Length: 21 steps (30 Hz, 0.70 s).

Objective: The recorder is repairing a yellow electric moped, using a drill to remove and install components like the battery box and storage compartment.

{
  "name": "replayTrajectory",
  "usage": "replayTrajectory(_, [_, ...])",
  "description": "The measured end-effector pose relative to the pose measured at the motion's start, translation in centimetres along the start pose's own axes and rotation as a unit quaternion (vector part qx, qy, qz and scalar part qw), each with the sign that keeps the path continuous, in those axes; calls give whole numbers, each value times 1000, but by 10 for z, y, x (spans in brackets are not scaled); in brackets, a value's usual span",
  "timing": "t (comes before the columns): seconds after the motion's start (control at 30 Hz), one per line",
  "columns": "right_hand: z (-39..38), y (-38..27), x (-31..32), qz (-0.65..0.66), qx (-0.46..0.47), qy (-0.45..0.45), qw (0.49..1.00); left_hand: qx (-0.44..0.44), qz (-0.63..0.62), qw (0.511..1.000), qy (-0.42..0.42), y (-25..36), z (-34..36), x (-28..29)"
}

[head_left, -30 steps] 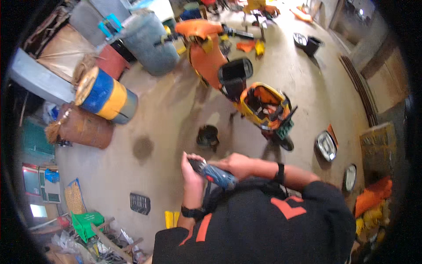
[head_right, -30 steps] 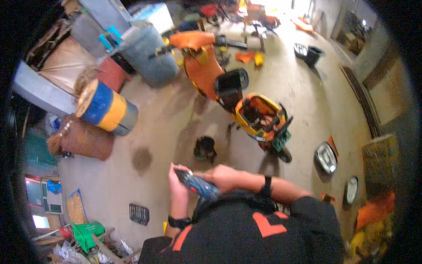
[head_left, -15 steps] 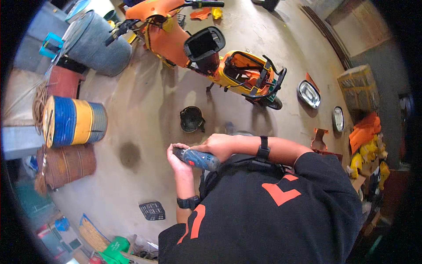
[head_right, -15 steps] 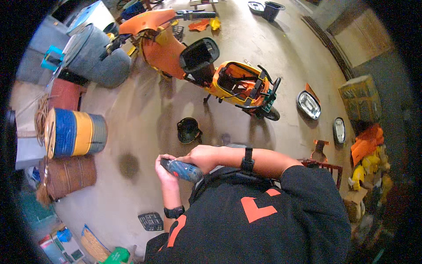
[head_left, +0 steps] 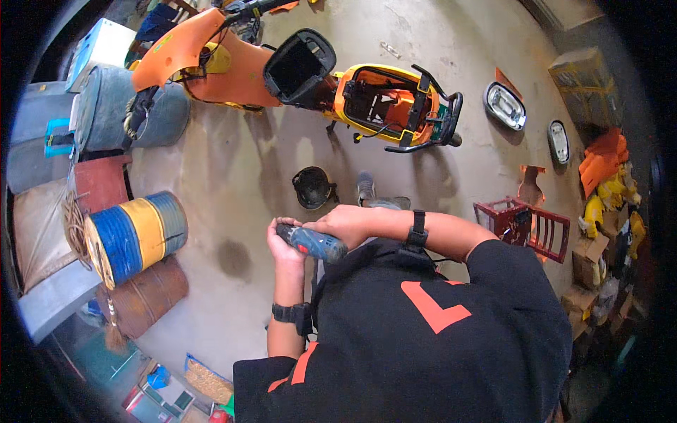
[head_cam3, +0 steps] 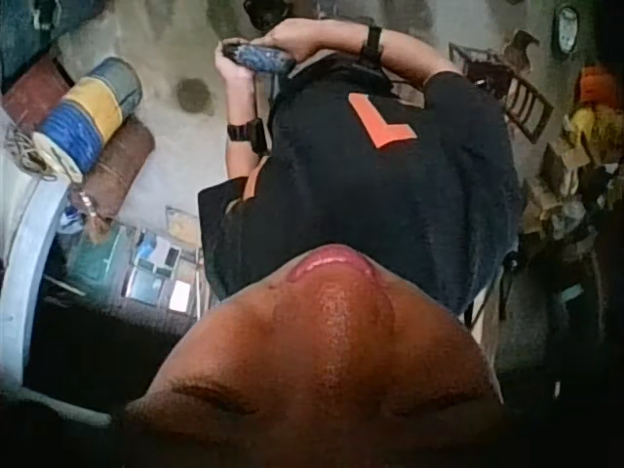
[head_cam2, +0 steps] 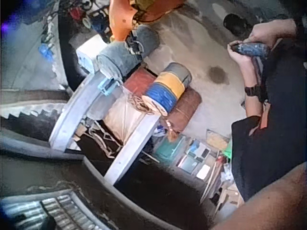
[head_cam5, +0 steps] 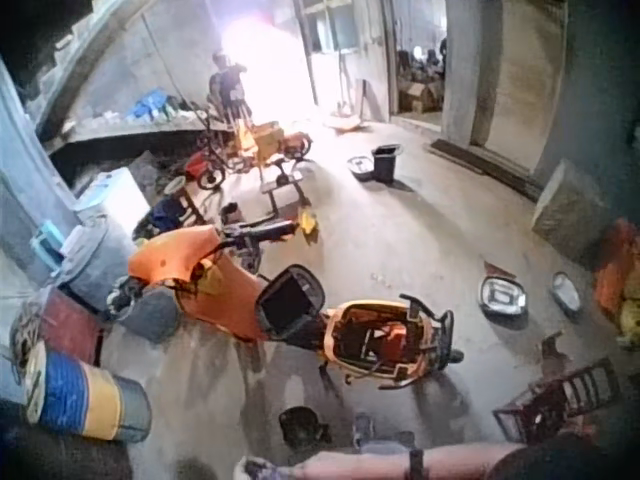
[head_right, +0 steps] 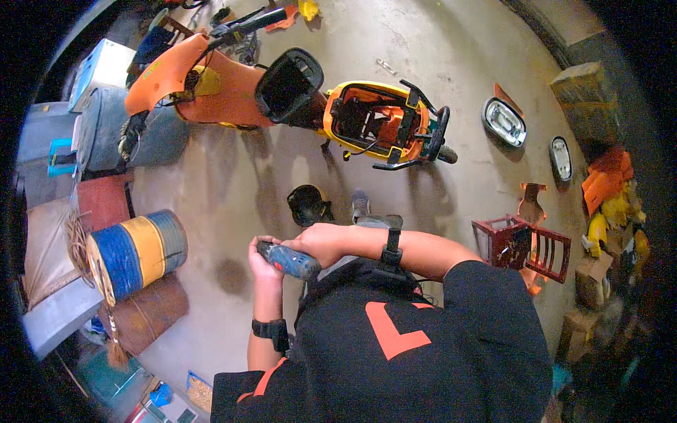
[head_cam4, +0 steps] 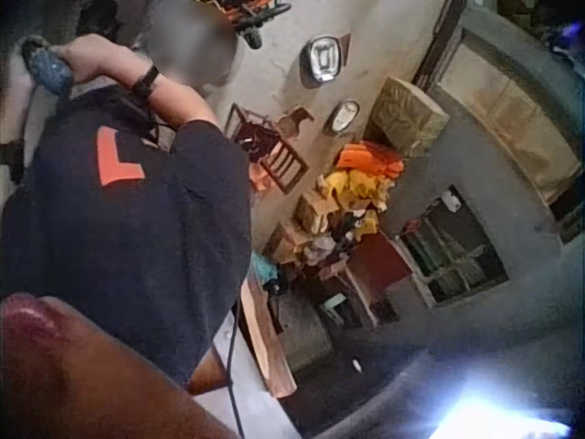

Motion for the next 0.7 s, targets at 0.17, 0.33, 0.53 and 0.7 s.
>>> replayTrajectory(0.17, [-6,15,32,-45,-56,-48,996,15,21,1000,15,-5,20,-36])
replayTrajectory(0.33, [-1,26,35,-14,-36,-1,999,40,14,999,-1,9,38,-49])
replayTrajectory(0.53, [9,23,54,-19,-74,1,997,64,36,996,-54,19,61,-60])
replayTrajectory(0.7, [17,23,42,-77,-114,-8,991,159,40,985,-62,26,76,-37])
Point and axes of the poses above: each hand's wrist, its own z-axis towards the middle knuckle, its own x-axis out of the back of the hand, y = z × x, the point moved 2 cm from there along z, towards the middle knuckle, and after that the axes turned 13 degrees about -y, right-handed, at the moved point
